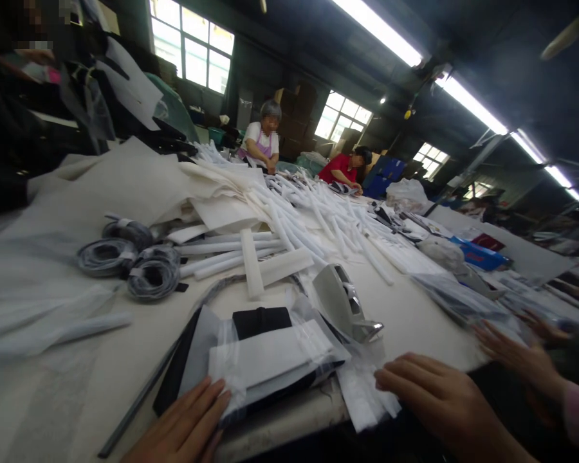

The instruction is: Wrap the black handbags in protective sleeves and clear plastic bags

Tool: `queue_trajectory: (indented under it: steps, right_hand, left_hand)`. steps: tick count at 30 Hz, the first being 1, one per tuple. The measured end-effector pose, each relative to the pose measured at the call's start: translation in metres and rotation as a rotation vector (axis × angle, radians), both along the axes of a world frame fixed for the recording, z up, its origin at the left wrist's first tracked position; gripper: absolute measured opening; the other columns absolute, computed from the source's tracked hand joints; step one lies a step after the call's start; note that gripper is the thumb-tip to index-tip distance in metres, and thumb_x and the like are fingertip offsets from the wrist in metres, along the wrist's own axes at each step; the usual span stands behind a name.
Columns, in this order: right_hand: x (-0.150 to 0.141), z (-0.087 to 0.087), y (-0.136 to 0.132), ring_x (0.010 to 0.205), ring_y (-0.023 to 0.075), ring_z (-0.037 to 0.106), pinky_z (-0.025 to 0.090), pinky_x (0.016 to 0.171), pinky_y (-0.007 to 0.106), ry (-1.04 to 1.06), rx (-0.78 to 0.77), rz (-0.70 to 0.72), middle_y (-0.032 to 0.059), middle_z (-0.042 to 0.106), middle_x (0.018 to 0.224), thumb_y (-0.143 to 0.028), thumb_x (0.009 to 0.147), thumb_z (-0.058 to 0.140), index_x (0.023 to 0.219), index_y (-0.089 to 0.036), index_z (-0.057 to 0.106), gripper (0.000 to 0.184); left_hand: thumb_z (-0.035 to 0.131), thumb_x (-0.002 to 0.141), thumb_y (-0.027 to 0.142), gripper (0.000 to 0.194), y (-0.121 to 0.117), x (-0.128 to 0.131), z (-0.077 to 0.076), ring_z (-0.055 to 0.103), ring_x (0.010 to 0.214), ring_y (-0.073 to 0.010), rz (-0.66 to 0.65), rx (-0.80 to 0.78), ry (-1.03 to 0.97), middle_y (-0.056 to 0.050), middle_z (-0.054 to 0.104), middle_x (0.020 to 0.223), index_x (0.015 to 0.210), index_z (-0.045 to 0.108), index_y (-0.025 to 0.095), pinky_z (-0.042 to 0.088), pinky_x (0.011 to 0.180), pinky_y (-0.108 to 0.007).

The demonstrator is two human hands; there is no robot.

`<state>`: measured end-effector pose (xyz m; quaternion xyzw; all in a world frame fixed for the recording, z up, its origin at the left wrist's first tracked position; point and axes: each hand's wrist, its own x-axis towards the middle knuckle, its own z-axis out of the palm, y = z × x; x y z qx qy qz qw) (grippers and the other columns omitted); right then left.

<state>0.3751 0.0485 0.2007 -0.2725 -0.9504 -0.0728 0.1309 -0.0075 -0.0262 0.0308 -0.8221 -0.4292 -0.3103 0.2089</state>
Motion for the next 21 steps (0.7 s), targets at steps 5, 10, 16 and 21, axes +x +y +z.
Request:
queue_trajectory:
  steps: [5,10,16,21]
  right_hand:
    - [-0.099,0.017,0.007,0.064,0.0132,0.059,0.042,0.060,0.027,-0.053,-0.382,0.355,0.0011,0.069,0.074,-0.019,0.098,0.056,0.092,-0.019,0.066,0.012]
    - [-0.179,0.001,0.040,0.068,0.0110,0.061,0.046,0.065,0.020,-0.137,-1.081,0.415,0.0009,0.067,0.074,-0.034,0.088,0.070,0.089,-0.016,0.073,0.018]
    - [-0.232,-0.038,0.094,0.055,0.0079,0.052,0.039,0.053,0.018,-0.539,-1.039,0.279,-0.0043,0.062,0.064,-0.038,0.084,0.070,0.085,-0.017,0.074,0.022]
    - [-0.260,-0.045,0.101,0.060,0.0130,0.059,0.035,0.055,0.023,-0.733,-0.814,0.372,-0.0008,0.073,0.069,-0.036,0.081,0.073,0.082,-0.022,0.077,0.015]
  left_hand:
    - [0.044,0.099,0.021,0.033,-0.012,0.012,0.022,0.070,0.112,-0.0164,0.086,-0.145,-0.095,-0.003,0.073,0.123,0.120,0.070,0.018,0.055,0.097,-0.024]
    - [0.045,0.096,0.015,0.035,-0.014,0.013,0.022,0.069,0.113,-0.0204,0.084,-0.193,-0.223,-0.004,0.073,0.123,0.120,0.070,0.017,0.058,0.095,-0.030]
    - [0.043,0.094,0.010,0.037,-0.013,0.016,0.008,0.070,0.111,-0.0226,0.091,-0.168,-0.247,-0.006,0.074,0.120,0.120,0.069,0.013,0.062,0.091,-0.033]
    - [0.043,0.096,0.011,0.038,-0.011,0.017,-0.001,0.070,0.109,-0.0206,0.111,-0.147,-0.234,-0.004,0.074,0.121,0.125,0.067,0.016,0.061,0.091,-0.030]
